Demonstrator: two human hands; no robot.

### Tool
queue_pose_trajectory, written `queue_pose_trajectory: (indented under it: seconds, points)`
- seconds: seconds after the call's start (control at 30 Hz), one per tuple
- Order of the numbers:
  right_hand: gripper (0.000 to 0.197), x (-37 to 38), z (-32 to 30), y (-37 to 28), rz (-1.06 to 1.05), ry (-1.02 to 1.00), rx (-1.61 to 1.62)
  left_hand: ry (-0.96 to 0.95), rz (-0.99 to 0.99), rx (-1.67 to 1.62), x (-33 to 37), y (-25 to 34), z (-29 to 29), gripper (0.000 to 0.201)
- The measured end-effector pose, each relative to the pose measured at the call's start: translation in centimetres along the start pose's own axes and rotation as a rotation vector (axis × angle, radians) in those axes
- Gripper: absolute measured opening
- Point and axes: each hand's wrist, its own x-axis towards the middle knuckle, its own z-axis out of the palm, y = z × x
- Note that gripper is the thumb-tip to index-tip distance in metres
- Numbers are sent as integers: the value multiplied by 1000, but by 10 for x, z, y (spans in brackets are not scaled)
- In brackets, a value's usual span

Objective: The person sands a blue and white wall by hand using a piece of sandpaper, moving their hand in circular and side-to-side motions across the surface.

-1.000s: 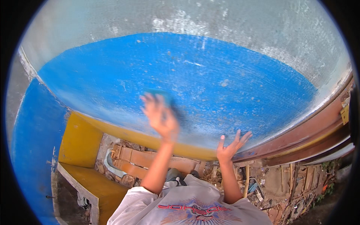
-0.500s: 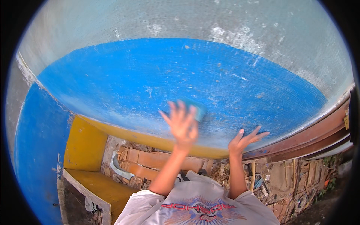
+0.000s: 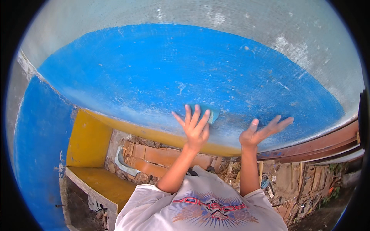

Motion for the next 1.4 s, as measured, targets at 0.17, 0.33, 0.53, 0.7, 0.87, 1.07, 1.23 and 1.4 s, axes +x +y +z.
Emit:
queue_pose_trajectory:
  seconds: [0.17,0.33,0.53,0.7,0.87,1.07,1.23,1.4]
  points:
    - [63,-12,25,-9,14,-27,-176,261,-369,-24,37,-69,-30,49]
    - [63,-11,34,-12,-20,23,-267,366,-275,-16,127,-57,-56,42]
    - [66,-12,36,-10,-3,45,-288,-47,-26,62,7,-48,-26,39]
    - [68,-15,37,-10,-41,28,-311,360,-474,-27,77,-103,-59,37]
    - [68,-17,37,-5,-39,41,-320,34,-5,22,56,-45,-35,41]
    - [66,-11,35,-7,-129,67,-328,282,-849,-267,-8,-101,-57,40]
    - [66,-17,37,-8,-107,64,-328,408,-520,-30,87,-121,-63,39]
    - [66,-10,41,-19,-130,95,-357,-73,-433,-89,-10,-66,-58,40]
